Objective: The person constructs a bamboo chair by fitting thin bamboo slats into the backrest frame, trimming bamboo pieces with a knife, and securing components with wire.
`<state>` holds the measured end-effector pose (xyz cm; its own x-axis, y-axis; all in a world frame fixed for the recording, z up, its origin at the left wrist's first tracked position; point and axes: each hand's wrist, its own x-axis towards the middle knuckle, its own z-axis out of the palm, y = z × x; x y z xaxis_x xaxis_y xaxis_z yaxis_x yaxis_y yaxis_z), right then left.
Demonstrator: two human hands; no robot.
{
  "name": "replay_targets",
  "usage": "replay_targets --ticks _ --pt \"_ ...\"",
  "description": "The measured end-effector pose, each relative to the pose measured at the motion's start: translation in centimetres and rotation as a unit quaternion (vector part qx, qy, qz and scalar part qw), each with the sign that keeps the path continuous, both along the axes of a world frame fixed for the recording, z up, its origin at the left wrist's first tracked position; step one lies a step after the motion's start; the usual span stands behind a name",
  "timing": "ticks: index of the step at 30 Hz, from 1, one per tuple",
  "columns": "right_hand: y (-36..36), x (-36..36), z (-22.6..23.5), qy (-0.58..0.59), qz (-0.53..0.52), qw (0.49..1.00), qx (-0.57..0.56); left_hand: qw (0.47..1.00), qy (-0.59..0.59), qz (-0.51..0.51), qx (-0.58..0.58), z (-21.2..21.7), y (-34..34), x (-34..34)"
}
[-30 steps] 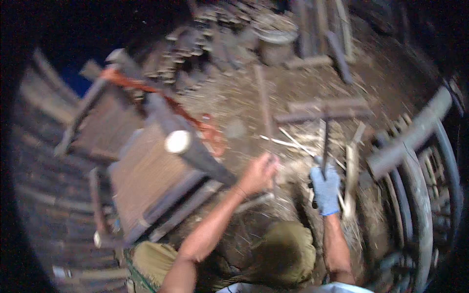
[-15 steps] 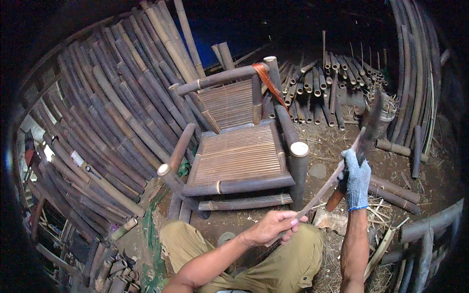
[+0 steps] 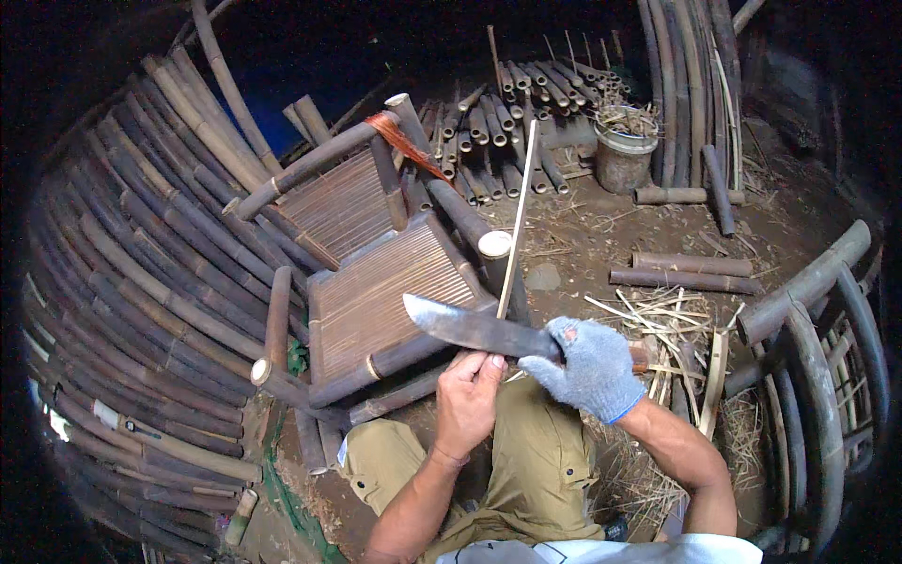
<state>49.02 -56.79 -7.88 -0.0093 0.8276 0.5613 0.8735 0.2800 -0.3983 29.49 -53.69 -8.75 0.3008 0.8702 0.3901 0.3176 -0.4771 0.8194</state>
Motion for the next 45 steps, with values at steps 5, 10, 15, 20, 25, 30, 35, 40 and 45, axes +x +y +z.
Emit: replay_targets --ticks 5,10,15,20,25,30,35,40,45 --pt "0.1 0.5 -1.7 0.018 -0.064 0.998 -0.022 0.998 -0.027 -0.004 -0.048 -1.3 -1.9 0.2" --pt "2.7 3.9 -1.4 0.003 -0.162 0.987 -0.010 0.999 -0.027 -0.027 0.003 -4.4 -4.2 -1.9" --pt "4.9 9.1 -0.5 0.032 -0.210 0.976 0.042 0.996 0.050 -0.042 -0.060 -5.8 -6.9 -5.2" --pt "5.0 11.3 0.1 0.092 -0.217 0.971 0.037 0.947 -0.131 -0.090 -0.278 -4.9 -6.5 -5.8" --pt "-1.6 1.1 -1.3 0.078 -0.078 0.994 -0.011 0.917 -0.223 -0.135 -0.302 0.3 -1.3 0.3" --pt "-2.7 -0.5 -2.8 0.074 -0.066 0.994 -0.034 0.921 -0.226 -0.131 -0.288 -0.7 -1.6 2.0" --pt "-1.4 0.5 -3.9 0.079 -0.075 0.994 -0.014 0.924 -0.236 -0.075 -0.290 -2.0 -2.9 2.5" --pt "2.5 4.7 -3.8 0.126 -0.165 0.978 -0.027 0.921 -0.167 -0.103 -0.335 -4.3 -6.5 0.0" --pt "5.8 13.0 -4.5 0.100 -0.229 0.967 0.041 0.928 -0.112 -0.116 -0.336 -6.9 -10.8 -4.5"
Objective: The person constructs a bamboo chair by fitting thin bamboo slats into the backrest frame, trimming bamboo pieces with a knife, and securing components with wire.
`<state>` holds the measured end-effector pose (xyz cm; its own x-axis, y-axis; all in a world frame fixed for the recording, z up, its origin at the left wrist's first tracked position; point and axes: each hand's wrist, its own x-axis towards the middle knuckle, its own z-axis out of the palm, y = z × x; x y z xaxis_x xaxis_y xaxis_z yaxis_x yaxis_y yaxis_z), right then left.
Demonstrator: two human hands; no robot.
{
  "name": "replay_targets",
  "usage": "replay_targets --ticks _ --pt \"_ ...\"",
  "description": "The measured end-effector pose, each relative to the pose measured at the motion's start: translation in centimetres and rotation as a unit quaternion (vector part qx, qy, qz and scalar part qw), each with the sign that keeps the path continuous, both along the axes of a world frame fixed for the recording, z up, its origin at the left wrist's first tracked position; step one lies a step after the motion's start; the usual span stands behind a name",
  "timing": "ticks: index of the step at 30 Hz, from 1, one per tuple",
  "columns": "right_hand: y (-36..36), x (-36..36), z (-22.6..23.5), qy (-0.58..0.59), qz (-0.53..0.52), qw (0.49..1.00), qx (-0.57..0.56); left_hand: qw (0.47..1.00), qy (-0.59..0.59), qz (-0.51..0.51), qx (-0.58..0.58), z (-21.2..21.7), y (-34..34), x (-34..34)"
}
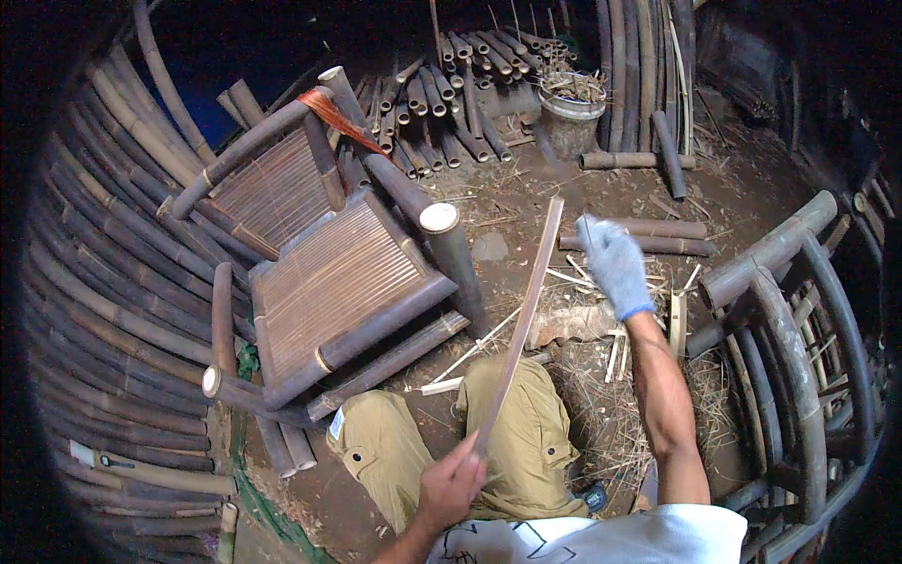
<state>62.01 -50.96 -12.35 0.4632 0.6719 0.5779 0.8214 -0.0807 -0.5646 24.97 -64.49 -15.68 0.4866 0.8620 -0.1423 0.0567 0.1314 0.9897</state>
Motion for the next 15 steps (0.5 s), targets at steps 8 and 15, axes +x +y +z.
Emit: replay_targets --ticks 8,15 --pt "-5.7 -10.9 2.3 0.008 0.161 0.987 -0.023 0.950 -0.263 0.016 -0.167 3.6 8.9 3.5" --pt "-7.4 -13.3 1.8 -0.055 0.213 0.973 -0.067 0.949 -0.267 -0.004 -0.169 4.8 9.8 6.3"
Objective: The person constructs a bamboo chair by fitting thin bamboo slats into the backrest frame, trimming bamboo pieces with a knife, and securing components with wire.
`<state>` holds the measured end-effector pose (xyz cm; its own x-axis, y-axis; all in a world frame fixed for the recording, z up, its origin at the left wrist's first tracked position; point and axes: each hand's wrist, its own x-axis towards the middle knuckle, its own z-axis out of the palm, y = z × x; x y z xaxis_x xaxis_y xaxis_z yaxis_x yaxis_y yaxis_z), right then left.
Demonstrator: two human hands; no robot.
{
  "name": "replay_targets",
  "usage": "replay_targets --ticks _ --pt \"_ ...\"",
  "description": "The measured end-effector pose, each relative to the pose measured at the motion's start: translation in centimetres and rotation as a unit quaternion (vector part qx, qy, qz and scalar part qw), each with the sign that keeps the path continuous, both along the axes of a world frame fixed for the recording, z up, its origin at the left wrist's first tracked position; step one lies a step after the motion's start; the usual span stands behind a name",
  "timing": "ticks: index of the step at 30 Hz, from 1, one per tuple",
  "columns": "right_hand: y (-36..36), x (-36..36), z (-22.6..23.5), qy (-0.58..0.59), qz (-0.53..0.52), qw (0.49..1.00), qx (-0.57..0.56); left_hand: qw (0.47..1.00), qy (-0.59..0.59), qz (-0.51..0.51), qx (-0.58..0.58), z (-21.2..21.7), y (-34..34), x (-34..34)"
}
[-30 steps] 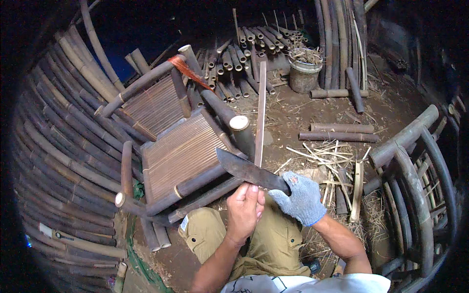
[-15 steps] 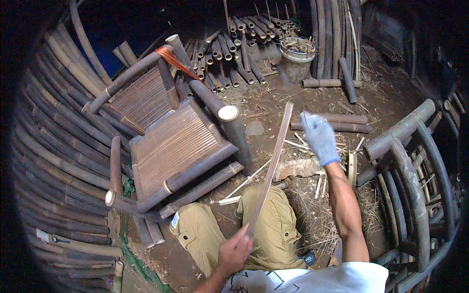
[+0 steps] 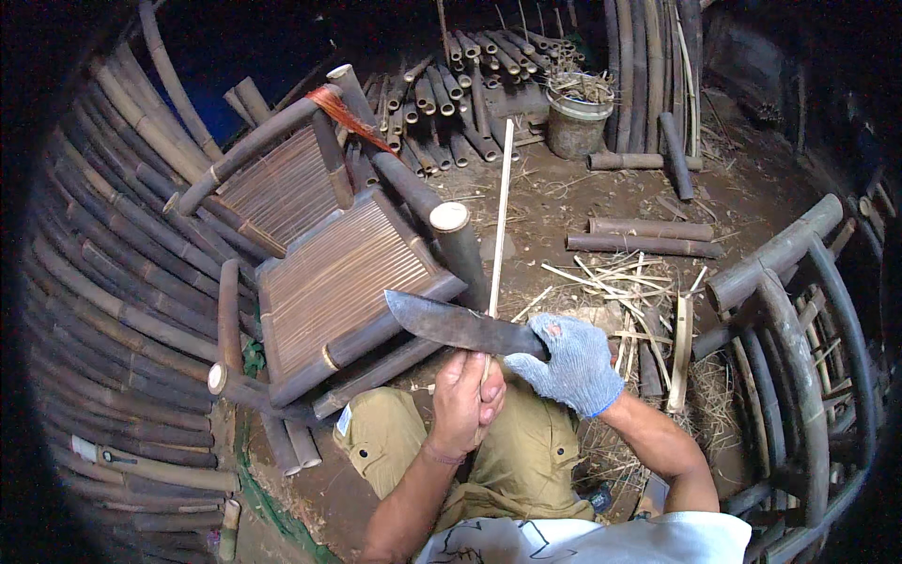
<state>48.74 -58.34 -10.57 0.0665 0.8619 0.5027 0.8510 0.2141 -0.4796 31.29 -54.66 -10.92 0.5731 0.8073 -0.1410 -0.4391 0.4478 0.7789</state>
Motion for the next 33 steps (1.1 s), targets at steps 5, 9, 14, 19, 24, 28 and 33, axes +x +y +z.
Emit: replay_targets --ticks 5,9,14,19,24,28,33 --pt "1.9 2.9 -0.5 0.048 -0.102 0.994 0.003 0.997 0.064 -0.026 0.020 -0.3 -2.6 -0.4" --pt "4.6 9.1 -0.7 0.010 -0.195 0.980 0.035 0.987 0.137 -0.085 0.017 -2.4 -6.7 -3.4" --pt "7.0 17.5 -1.1 0.045 -0.249 0.965 0.069 0.990 0.099 -0.096 -0.012 -6.0 -9.9 -8.8" --pt "2.3 5.1 0.5 0.069 -0.097 0.993 0.022 0.986 0.154 0.014 0.056 -1.8 -2.1 -3.6" --pt "0.1 -0.3 -1.0 0.012 0.001 1.000 -0.023 0.976 0.170 0.027 0.132 -1.2 0.3 -1.0" --pt "1.4 1.0 -2.4 0.019 -0.047 0.999 -0.019 0.966 0.219 0.011 0.134 -0.8 -1.1 -0.4" --pt "2.6 1.6 -1.9 -0.006 -0.087 0.995 -0.041 0.966 0.236 0.025 0.097 -1.5 -2.0 -1.3"
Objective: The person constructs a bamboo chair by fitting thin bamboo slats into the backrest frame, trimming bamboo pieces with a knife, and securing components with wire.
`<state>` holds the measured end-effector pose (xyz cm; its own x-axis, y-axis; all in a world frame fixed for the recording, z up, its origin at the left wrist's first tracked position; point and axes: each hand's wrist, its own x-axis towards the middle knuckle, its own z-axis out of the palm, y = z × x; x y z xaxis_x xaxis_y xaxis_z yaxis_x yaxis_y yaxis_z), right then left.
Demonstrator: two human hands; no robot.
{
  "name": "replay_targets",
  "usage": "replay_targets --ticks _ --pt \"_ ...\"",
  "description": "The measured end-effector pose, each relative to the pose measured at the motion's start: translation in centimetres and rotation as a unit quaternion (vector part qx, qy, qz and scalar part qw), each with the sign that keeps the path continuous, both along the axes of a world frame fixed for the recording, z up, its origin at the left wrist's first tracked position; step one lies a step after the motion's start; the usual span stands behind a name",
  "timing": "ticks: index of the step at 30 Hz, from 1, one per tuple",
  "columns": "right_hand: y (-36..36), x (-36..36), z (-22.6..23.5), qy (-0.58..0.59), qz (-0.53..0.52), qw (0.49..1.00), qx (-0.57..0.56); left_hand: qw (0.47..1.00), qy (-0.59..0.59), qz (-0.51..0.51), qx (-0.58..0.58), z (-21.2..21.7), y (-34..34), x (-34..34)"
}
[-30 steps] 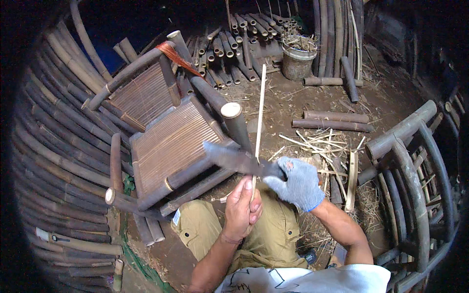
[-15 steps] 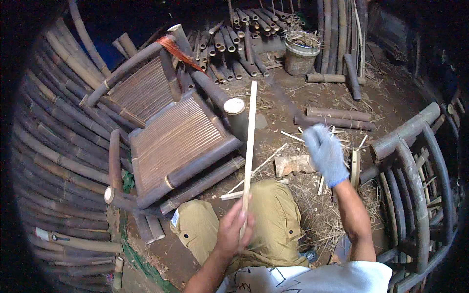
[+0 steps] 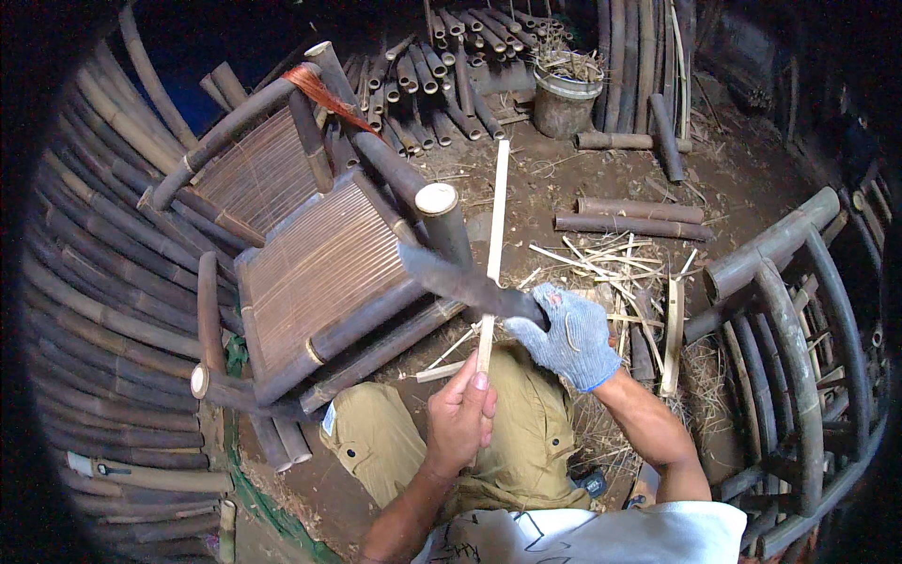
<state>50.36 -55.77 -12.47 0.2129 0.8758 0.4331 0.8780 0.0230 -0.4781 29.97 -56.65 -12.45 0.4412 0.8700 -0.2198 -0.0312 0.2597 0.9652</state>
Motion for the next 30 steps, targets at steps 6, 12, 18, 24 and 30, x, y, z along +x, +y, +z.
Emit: replay_targets --ticks 6,12,18,24,30 --pt "3.9 5.2 -0.6 -0.025 -0.110 0.992 0.048 0.995 0.049 -0.068 -0.055 -0.6 -3.8 -3.8" --pt "6.7 11.9 -3.2 0.014 -0.094 0.976 0.194 0.939 0.103 -0.093 0.314 -5.8 -5.6 -7.7" --pt "3.2 7.8 1.3 -0.033 -0.078 0.992 0.091 0.992 0.121 -0.040 -0.020 -1.4 -1.8 -6.4" --pt "-0.2 -1.8 0.8 -0.032 0.067 0.997 0.017 0.936 0.165 0.015 0.309 0.5 4.9 -0.5" --pt "-0.1 -0.7 -0.2 -0.021 0.040 0.999 0.006 0.939 0.175 0.027 0.296 -0.4 3.6 0.2"
